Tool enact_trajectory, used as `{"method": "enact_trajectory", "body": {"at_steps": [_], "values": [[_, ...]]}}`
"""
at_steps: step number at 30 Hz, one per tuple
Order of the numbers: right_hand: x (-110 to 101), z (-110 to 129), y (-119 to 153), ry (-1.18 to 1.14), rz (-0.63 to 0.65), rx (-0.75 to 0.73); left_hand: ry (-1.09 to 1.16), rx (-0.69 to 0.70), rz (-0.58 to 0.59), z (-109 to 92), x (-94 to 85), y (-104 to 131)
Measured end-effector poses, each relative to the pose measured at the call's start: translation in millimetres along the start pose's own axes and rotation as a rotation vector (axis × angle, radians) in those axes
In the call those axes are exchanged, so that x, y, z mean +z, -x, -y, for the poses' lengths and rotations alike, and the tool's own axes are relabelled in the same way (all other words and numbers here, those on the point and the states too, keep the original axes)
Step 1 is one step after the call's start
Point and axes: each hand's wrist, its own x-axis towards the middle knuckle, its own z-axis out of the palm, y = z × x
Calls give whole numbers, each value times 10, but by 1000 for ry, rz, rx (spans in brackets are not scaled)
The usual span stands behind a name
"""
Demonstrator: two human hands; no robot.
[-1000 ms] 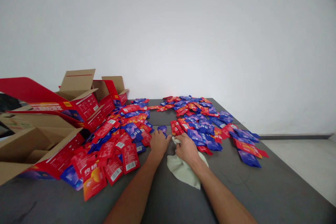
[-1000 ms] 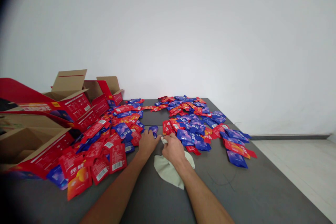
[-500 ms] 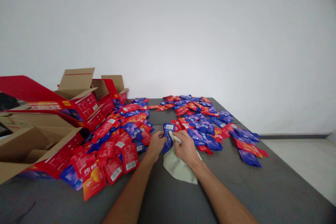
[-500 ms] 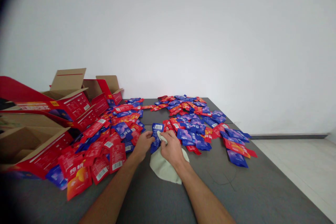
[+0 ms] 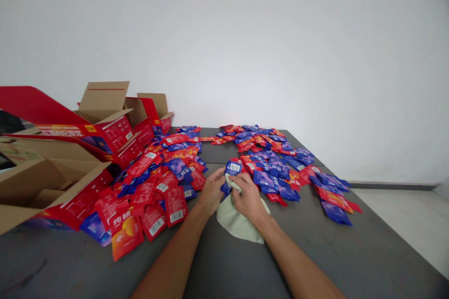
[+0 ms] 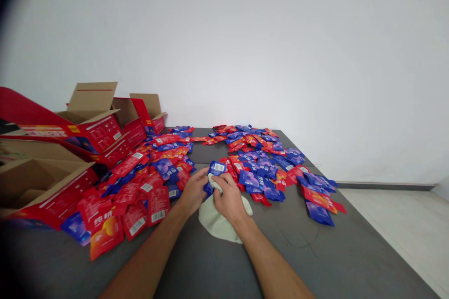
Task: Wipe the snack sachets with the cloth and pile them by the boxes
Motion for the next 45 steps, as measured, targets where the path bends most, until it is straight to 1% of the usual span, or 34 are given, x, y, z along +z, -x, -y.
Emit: {"method": "enact_trajectory", "body": {"at_steps": [2, 4, 6, 9, 11, 13, 16, 19, 22, 26, 28, 31, 35, 37, 38, 43, 45], "values": [[23, 6, 8, -3, 36, -31, 4, 9, 69, -53, 19, 25], [17, -4, 3, 4, 37, -26, -43, 22, 123, -90, 22, 48], [-23, -28, -17, 30, -14, 12, -142, 42, 178, -107, 27, 70], [-112, -74, -53, 86, -136, 71, -283, 65, 265, -98, 55, 94], [-148, -89, -64, 99, -159, 69, -312, 79, 267, -80, 73, 102], [-143, -81, -58, 81, -105, 33, -293, 88, 221, -62, 76, 103], [-79, -40, -25, 61, 29, -33, -229, 46, 136, -48, 56, 94], [-21, 0, 6, 75, 120, -60, -137, 53, 92, -53, 46, 77], [-4, 16, 17, 73, 146, -64, -37, 104, 52, -70, 61, 61], [-14, 18, 9, 37, 166, -93, 47, 79, -43, -96, 68, 47], [-20, 28, 7, 24, 187, -114, 69, 69, -71, -100, 49, 32], [-24, 56, 18, 22, 256, -128, 59, 73, -112, -93, -2, -8], [-11, 75, 51, 36, 327, -123, -36, 73, -201, -95, -70, -46], [-9, 70, 59, 14, 316, -122, -62, 70, -243, -106, -90, -47], [-15, 67, 57, -10, 285, -120, -62, 71, -254, -112, -98, -45], [-94, 61, 1, -92, 6, -28, -46, 38, -301, -127, -122, -30], [-105, 61, -17, -94, -32, -9, -35, 6, -282, -116, -113, -23]]}}
